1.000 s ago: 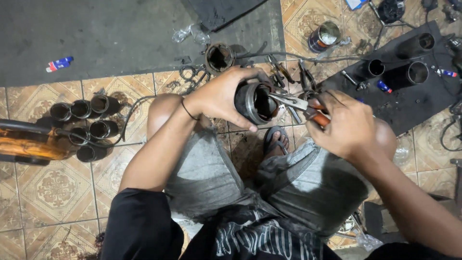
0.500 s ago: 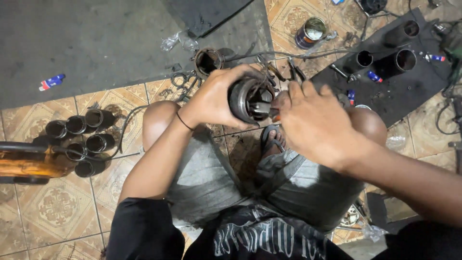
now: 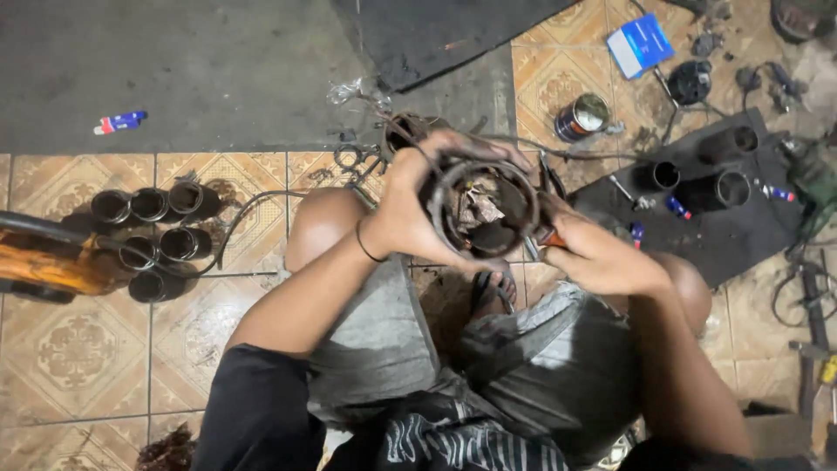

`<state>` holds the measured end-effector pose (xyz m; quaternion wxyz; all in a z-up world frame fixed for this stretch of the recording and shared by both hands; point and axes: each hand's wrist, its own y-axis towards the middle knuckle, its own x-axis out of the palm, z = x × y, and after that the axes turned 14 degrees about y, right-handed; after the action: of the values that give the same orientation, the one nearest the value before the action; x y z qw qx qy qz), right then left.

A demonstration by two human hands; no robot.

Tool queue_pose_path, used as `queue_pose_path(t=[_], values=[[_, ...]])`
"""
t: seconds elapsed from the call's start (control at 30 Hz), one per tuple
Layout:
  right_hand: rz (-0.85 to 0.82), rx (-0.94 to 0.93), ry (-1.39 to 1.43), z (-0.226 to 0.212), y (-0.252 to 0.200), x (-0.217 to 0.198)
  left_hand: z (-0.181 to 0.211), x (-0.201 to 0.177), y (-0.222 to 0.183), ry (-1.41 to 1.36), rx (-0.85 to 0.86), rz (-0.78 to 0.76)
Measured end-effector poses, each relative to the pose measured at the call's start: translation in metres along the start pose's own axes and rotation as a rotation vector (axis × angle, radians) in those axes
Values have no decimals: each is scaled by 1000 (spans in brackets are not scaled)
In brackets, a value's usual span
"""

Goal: A person sits on the floor disassembling a cylindrical motor component using pliers, a screwdriver, and a hammer to remove internal parts for inspection.

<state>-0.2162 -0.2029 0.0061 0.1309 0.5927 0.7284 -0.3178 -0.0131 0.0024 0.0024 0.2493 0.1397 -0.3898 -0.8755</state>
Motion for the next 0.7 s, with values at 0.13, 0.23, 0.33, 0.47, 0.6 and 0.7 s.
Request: queue_pose_path(t=[0.13, 0.23, 0.33, 0.47, 0.6, 0.7], values=[[21, -123, 324, 0, 7, 7, 4, 12, -8, 24, -71, 31], [-13, -201, 424, 24, 8, 12, 13, 17, 2, -96, -111, 8], [-9, -288, 480, 37, 10, 17, 13, 18, 6, -204, -99, 11], [82, -271, 517, 76, 4, 31, 9, 22, 5, -277, -90, 51], [26, -306, 527, 90, 3, 30, 5, 25, 5, -234, -68, 74], [95, -301, 571, 83, 2, 31, 7, 24, 3, -71, -131, 59]])
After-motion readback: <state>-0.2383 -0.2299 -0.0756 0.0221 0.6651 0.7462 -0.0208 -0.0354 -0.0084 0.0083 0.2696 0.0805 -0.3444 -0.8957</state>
